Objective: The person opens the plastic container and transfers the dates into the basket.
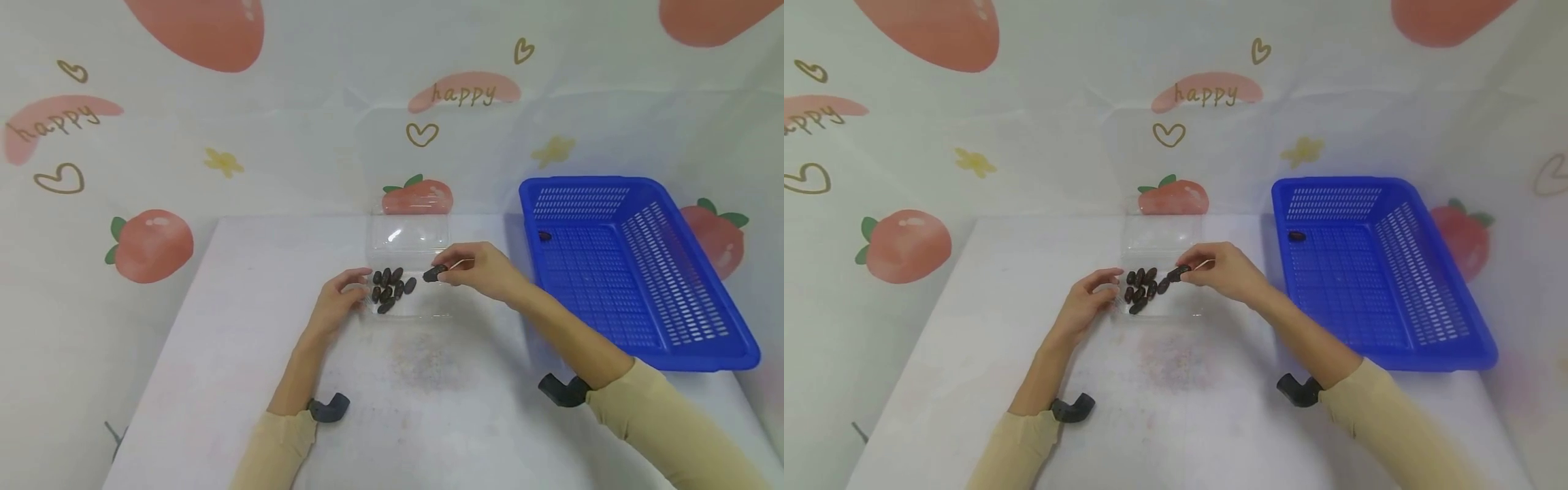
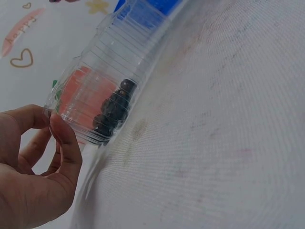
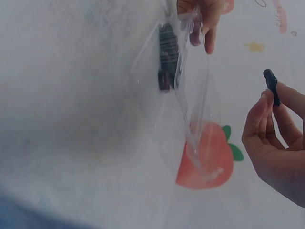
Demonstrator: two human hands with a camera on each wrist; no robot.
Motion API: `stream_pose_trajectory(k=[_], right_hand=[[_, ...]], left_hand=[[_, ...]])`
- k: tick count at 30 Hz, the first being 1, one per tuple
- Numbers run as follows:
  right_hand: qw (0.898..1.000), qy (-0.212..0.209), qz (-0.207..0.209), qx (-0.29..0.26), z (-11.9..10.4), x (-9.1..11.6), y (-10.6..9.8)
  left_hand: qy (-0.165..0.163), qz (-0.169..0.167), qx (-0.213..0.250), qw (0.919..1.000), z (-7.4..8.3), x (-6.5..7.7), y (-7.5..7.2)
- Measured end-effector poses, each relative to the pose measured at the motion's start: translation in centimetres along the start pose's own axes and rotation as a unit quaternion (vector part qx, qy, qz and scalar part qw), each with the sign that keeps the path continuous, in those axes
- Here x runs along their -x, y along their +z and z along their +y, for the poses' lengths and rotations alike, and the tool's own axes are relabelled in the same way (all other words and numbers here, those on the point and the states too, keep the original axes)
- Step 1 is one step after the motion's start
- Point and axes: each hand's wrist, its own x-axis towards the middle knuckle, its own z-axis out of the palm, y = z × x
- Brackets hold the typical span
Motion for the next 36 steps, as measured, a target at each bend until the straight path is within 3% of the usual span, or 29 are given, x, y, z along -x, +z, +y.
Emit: stream_pose_trajectory(k=[8,18,29,36], right_hand=[[1.0,0.025,-0.007,0.008,0.7,1.4,-3.4],[0.998,0.047,0.038,0.007,1.0,3.5,-8.1],[0.995,0.068,0.063,0.032,2.2,3.6,-12.5],[0.995,0.068,0.078,-0.007,4.8,2.7,-14.8]], left_hand=[[-0.016,-0.004,0.005,0.9998,0.0,-0.1,-0.2],[-0.02,-0.003,0.006,0.9998,0.2,0.1,-0.2],[-0.004,-0.007,0.003,1.0,0.1,0.0,0.1],[-0.007,-0.003,0.004,1.0,0.1,0.0,-0.1]])
